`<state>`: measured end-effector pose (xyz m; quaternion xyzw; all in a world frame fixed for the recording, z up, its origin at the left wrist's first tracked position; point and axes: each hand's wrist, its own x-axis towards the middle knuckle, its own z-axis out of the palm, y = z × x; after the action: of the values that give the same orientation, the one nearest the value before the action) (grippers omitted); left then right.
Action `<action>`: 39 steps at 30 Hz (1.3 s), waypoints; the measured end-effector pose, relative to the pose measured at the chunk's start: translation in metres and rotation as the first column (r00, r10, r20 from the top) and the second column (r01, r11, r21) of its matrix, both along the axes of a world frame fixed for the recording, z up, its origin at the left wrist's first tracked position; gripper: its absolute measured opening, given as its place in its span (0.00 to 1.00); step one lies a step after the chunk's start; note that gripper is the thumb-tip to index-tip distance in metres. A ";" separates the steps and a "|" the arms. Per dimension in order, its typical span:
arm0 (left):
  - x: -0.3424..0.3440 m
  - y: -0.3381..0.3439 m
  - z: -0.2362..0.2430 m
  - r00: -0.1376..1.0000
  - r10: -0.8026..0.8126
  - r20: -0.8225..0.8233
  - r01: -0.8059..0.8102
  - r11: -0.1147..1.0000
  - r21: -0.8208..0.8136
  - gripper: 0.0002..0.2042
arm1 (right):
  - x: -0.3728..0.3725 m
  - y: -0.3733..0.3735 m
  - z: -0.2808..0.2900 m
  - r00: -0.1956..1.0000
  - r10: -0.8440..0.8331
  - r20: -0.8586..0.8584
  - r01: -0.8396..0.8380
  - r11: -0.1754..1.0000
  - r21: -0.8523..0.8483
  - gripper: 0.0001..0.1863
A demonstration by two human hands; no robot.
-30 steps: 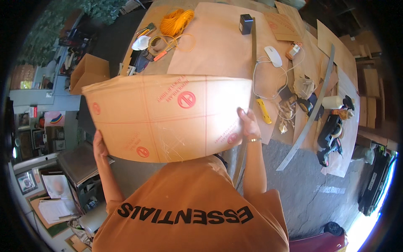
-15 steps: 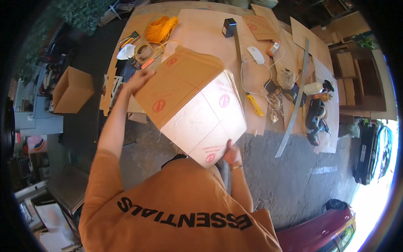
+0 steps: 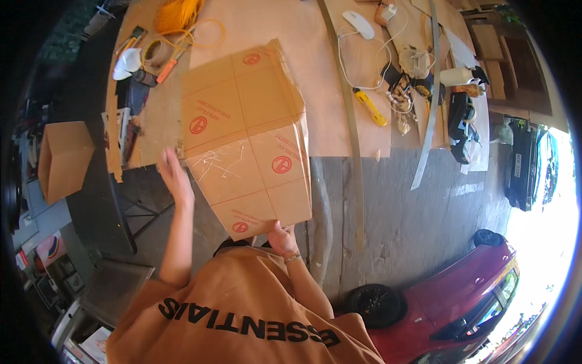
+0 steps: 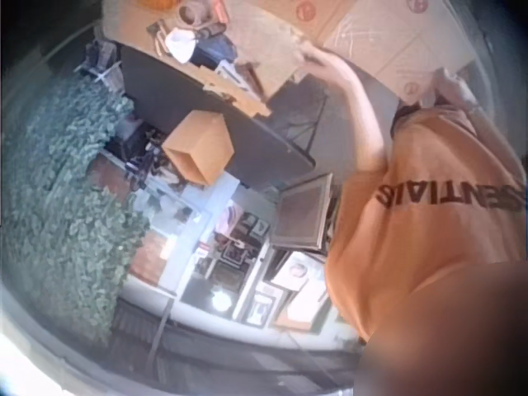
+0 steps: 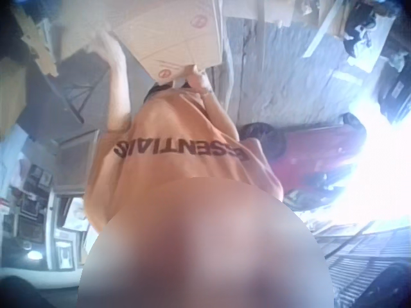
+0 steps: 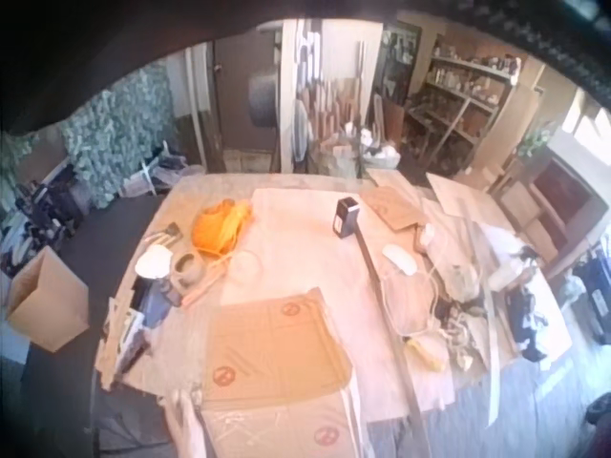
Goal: The person measures and marks a large acrylic sheet on a workbench, then uses a metal straightedge and a utility knife to score and snap the sheet into smaller pieces. The person repeats the measuring, scoring, and snapping steps to produce multiple cut pieces.
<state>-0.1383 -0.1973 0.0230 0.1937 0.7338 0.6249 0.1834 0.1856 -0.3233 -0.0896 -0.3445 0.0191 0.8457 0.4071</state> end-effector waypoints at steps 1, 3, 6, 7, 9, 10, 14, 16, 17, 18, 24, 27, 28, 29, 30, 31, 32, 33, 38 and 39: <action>0.020 -0.032 -0.016 1.000 0.016 -0.007 -0.016 0.992 -0.126 0.20 | -0.002 -0.006 -0.002 1.000 0.012 0.009 -0.012 1.000 -0.023 0.27; 0.047 -0.078 -0.041 0.960 0.031 0.280 0.031 0.976 -0.216 0.18 | 0.000 -0.017 -0.003 0.996 0.053 0.067 -0.043 0.988 -0.146 0.27; 0.055 -0.094 -0.079 0.847 -0.114 0.519 0.169 0.984 -0.059 0.15 | 0.014 -0.014 0.007 0.949 0.295 0.108 -0.278 0.949 -0.150 0.22; 0.049 -0.089 -0.091 0.834 -0.144 0.533 0.175 0.985 -0.008 0.15 | 0.023 -0.004 0.015 0.743 0.621 0.251 -0.601 0.783 -0.159 0.19; 0.038 -0.086 -0.109 0.822 -0.192 0.536 0.202 0.979 0.041 0.14 | 0.040 0.041 0.036 -0.010 0.893 0.450 -0.914 0.174 -0.366 0.16; 0.034 -0.086 -0.116 0.826 -0.202 0.526 0.218 0.975 0.032 0.14 | 0.049 0.065 0.055 -0.167 0.727 0.666 -0.911 0.144 -0.386 0.16; 0.028 -0.103 -0.129 0.808 -0.240 0.538 0.247 0.967 0.061 0.12 | 0.098 0.236 0.111 -0.165 -0.441 0.882 -0.938 0.345 -0.003 0.12; 0.025 -0.114 -0.131 0.816 -0.230 0.530 0.234 0.970 0.062 0.11 | 0.113 0.333 0.119 -0.325 -0.536 0.779 -0.880 0.473 -0.041 0.11; 0.023 -0.119 -0.132 0.829 -0.193 0.524 0.203 0.978 0.040 0.10 | 0.117 0.371 0.115 -0.421 -0.528 0.738 -0.844 0.525 -0.106 0.17; 0.023 -0.122 -0.134 0.839 -0.180 0.514 0.177 0.983 0.055 0.10 | 0.119 0.396 0.103 -0.393 -0.705 0.590 -0.901 0.423 -0.094 0.19; 0.037 -0.125 -0.143 0.904 -0.066 0.422 0.064 0.998 0.018 0.10 | 0.150 0.449 0.049 -0.397 -0.724 0.564 -0.912 0.244 -0.329 0.25; 0.048 -0.123 -0.139 0.922 -0.044 0.384 0.040 0.999 0.018 0.10 | 0.162 0.446 0.059 -0.143 -0.876 0.460 -0.977 0.051 -0.207 0.22; 0.052 -0.122 -0.138 0.926 -0.037 0.375 0.032 0.999 0.019 0.10 | 0.162 0.440 0.067 -0.214 -0.824 0.525 -0.977 0.170 -0.132 0.21; 0.054 -0.120 -0.136 0.921 -0.034 0.387 0.017 0.999 0.047 0.10 | 0.158 0.431 0.075 -0.348 -0.703 0.620 -0.927 0.356 -0.116 0.21; 0.055 -0.118 -0.134 0.916 -0.033 0.400 0.002 0.997 0.078 0.10 | 0.154 0.420 0.092 -0.286 -0.583 0.760 -0.909 0.416 -0.023 0.23; 0.055 -0.115 -0.133 0.914 -0.023 0.405 -0.026 0.993 0.115 0.09 | 0.145 0.403 0.107 -0.250 -0.393 0.885 -0.832 0.554 0.011 0.24; 0.055 -0.112 -0.132 0.908 -0.004 0.419 -0.047 0.993 0.111 0.09 | 0.128 0.387 0.112 -0.095 -0.349 0.932 -0.869 0.485 0.093 0.25; 0.056 -0.109 -0.132 0.903 0.020 0.430 -0.078 0.990 0.117 0.09 | 0.109 0.371 0.117 0.057 -0.291 0.955 -0.887 0.425 0.182 0.27; 0.058 -0.099 -0.134 0.870 0.082 0.486 -0.201 0.959 0.198 0.10 | 0.005 0.297 0.130 0.323 -0.108 0.940 -0.946 -0.006 0.324 0.16; 0.059 -0.098 -0.133 0.865 0.110 0.490 -0.221 0.959 0.175 0.10 | -0.015 0.282 0.129 0.316 -0.099 0.943 -0.948 -0.078 0.309 0.16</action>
<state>-0.0792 -0.2948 -0.1103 -0.0099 0.6045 0.7457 0.2800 0.1710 -0.0417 0.0390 -0.2995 -0.8214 0.4757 0.0963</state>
